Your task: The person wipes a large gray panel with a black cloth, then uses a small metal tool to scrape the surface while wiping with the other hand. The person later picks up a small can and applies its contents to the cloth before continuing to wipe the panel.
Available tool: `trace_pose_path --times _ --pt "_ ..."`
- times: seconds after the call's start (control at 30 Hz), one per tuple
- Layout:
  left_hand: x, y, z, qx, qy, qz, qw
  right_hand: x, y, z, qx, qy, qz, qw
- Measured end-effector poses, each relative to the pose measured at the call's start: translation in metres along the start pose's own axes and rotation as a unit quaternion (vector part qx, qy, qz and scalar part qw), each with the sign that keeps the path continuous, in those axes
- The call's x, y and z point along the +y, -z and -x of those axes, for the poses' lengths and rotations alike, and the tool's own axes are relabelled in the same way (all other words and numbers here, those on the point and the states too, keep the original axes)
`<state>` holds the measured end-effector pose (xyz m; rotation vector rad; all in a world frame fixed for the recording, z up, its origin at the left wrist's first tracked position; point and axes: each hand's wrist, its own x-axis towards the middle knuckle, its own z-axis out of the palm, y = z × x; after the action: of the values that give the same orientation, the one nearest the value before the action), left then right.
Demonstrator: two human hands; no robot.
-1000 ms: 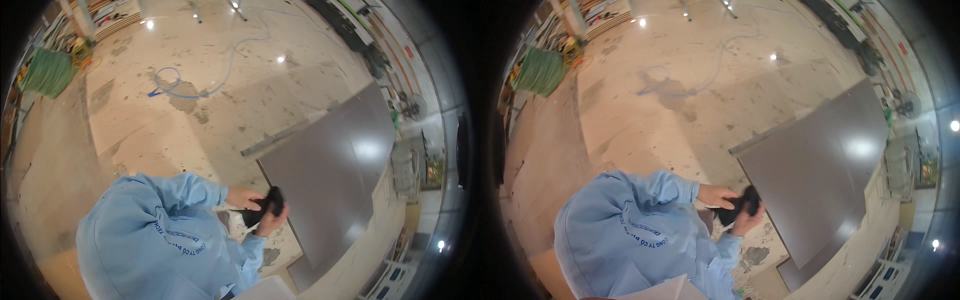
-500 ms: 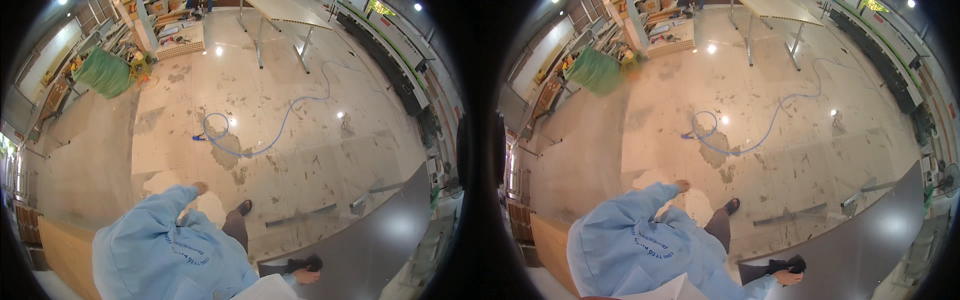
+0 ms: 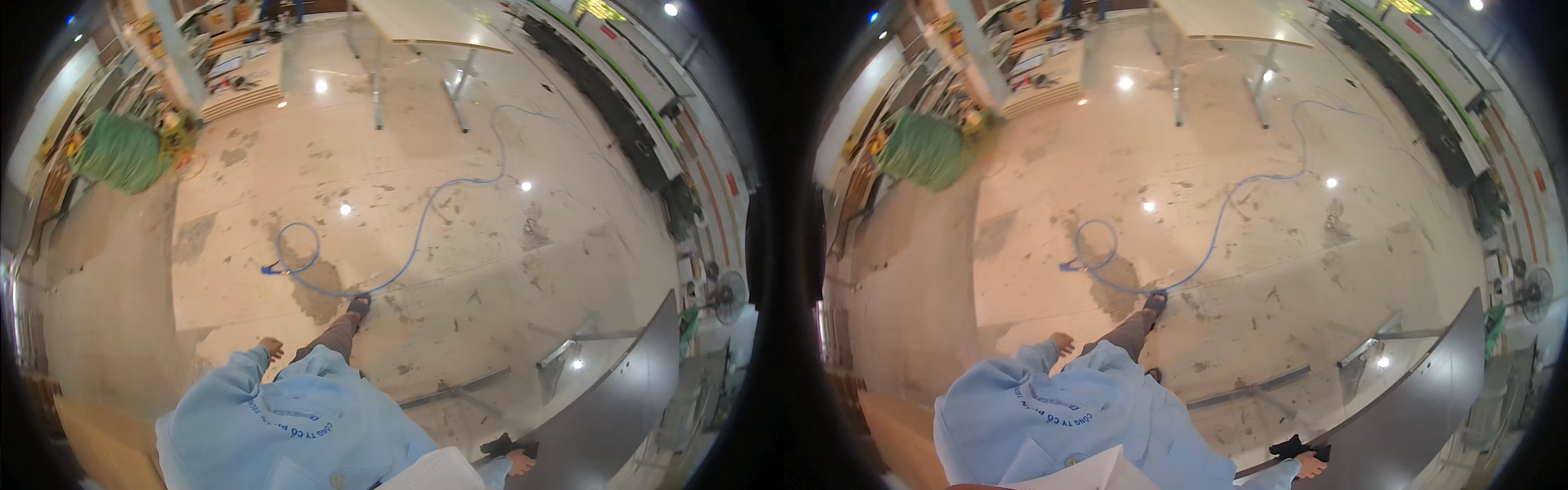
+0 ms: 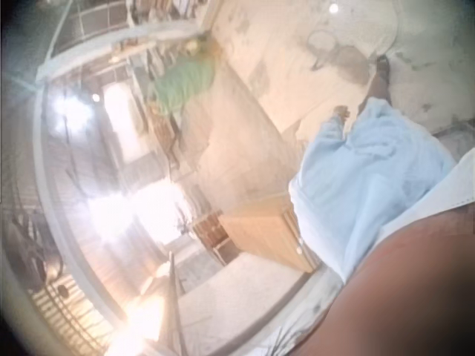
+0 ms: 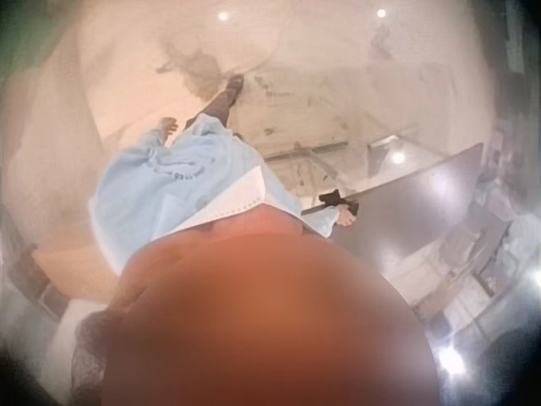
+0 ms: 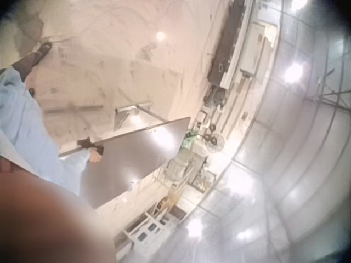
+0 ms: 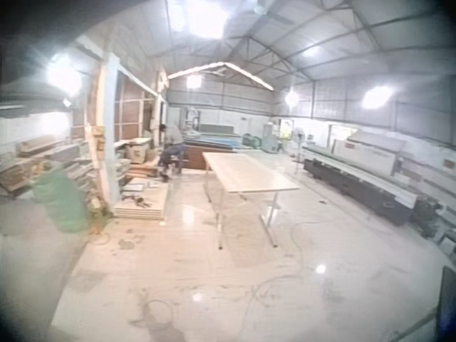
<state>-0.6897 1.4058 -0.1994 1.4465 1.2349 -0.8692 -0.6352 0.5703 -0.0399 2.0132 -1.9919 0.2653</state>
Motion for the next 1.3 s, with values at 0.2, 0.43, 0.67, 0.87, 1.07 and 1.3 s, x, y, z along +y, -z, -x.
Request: trace_pose_path --times 0.2,0.43,0.67,0.87,1.07,1.3 --pt "0.185 -0.027 -0.048 0.0 -0.076 -0.054 0.996 -0.018 0.018 0.013 -0.122 -0.059 0.106 0.985" --pt "0.514 -0.081 -0.095 -0.023 -0.207 -0.185 0.961 -0.036 0.018 0.023 -0.068 -0.09 0.105 0.988" --pt "0.764 -0.214 -0.062 -0.04 -0.274 -0.259 0.925 -0.056 -0.009 0.036 -0.04 -0.229 0.028 0.972" --pt "0.872 -0.321 -0.04 -0.09 -0.251 -0.359 0.894 -0.137 -0.01 -0.018 -0.018 -0.266 -0.007 0.964" --pt "0.976 -0.413 -0.051 -0.043 -0.278 -0.383 0.88 -0.241 -0.042 -0.12 0.043 -0.233 0.005 0.972" --pt "1.038 -0.523 -0.082 -0.117 -0.24 -0.278 0.923 -0.284 -0.043 -0.215 -0.055 -0.24 0.032 0.969"
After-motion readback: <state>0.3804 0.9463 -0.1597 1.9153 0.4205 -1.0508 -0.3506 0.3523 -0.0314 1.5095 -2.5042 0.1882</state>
